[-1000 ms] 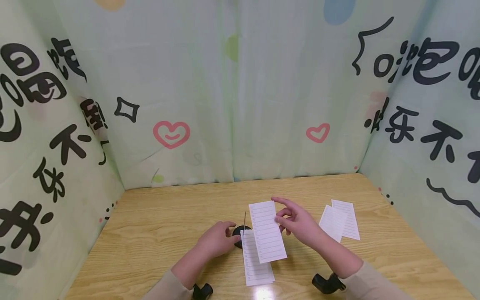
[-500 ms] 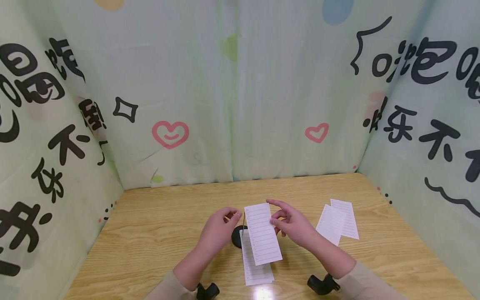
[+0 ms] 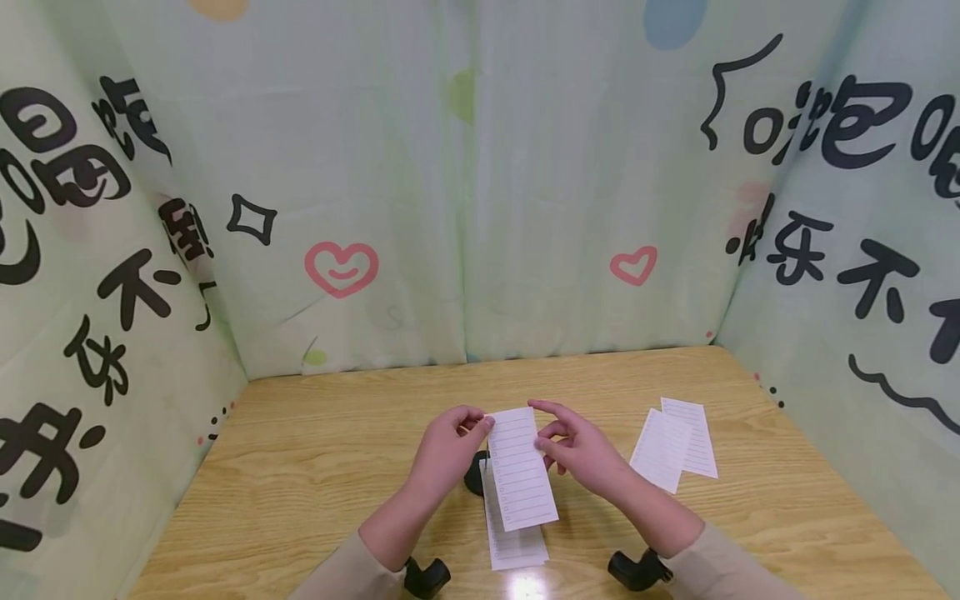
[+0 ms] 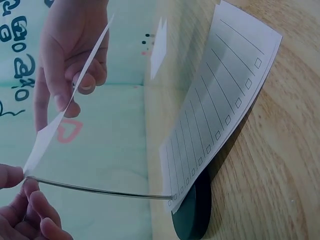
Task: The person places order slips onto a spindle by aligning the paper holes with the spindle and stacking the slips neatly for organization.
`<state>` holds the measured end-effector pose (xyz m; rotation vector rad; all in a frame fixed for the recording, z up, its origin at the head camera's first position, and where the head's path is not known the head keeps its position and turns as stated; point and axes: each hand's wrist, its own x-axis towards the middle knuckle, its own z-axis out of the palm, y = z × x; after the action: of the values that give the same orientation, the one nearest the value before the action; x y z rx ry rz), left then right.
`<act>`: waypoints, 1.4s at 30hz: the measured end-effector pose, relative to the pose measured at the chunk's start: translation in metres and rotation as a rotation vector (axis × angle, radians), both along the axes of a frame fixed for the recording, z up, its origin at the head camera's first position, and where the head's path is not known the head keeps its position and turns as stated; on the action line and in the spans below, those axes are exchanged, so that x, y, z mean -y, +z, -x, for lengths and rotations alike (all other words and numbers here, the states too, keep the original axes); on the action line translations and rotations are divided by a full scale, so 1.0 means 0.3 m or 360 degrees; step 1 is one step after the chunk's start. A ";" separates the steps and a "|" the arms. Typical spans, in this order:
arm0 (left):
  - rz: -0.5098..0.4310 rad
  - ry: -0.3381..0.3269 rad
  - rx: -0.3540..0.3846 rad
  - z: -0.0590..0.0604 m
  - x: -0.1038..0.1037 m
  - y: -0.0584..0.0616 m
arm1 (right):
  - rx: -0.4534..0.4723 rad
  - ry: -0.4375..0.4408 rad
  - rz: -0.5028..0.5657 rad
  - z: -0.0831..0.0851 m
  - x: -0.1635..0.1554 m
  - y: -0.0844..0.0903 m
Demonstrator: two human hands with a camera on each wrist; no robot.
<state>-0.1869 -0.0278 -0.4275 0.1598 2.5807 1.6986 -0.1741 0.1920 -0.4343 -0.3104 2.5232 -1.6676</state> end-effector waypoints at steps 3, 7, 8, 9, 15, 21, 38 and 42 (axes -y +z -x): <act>0.0017 0.0009 0.0004 0.001 -0.002 0.001 | 0.0014 -0.0010 -0.0001 -0.003 0.002 -0.003; 0.0041 0.0006 0.0007 0.001 -0.002 0.001 | 0.0033 -0.0011 0.0009 -0.008 0.004 -0.005; 0.0044 0.0002 0.0001 0.001 -0.002 0.002 | 0.0030 -0.0008 0.0018 -0.008 0.003 -0.007; 0.0046 -0.0002 -0.0001 0.001 -0.002 0.003 | 0.0027 -0.0005 0.0025 -0.009 0.003 -0.008; 0.0036 -0.0013 0.0007 0.004 -0.001 0.010 | -0.0004 0.0023 0.0053 -0.011 0.003 -0.011; -0.0084 -0.0013 0.0060 0.017 0.003 -0.002 | 0.0007 0.0023 0.0054 -0.009 0.009 -0.015; -0.0357 -0.0073 0.0177 0.035 0.018 -0.020 | 0.0001 0.0032 0.0062 -0.008 0.015 -0.009; -0.0351 -0.0065 0.0201 0.040 0.020 -0.017 | -0.0010 0.0045 0.0066 -0.007 0.015 -0.012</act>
<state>-0.1987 -0.0337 -0.4325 0.1079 2.2828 1.9090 -0.1719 0.1875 -0.4378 -0.3536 2.4794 -1.7135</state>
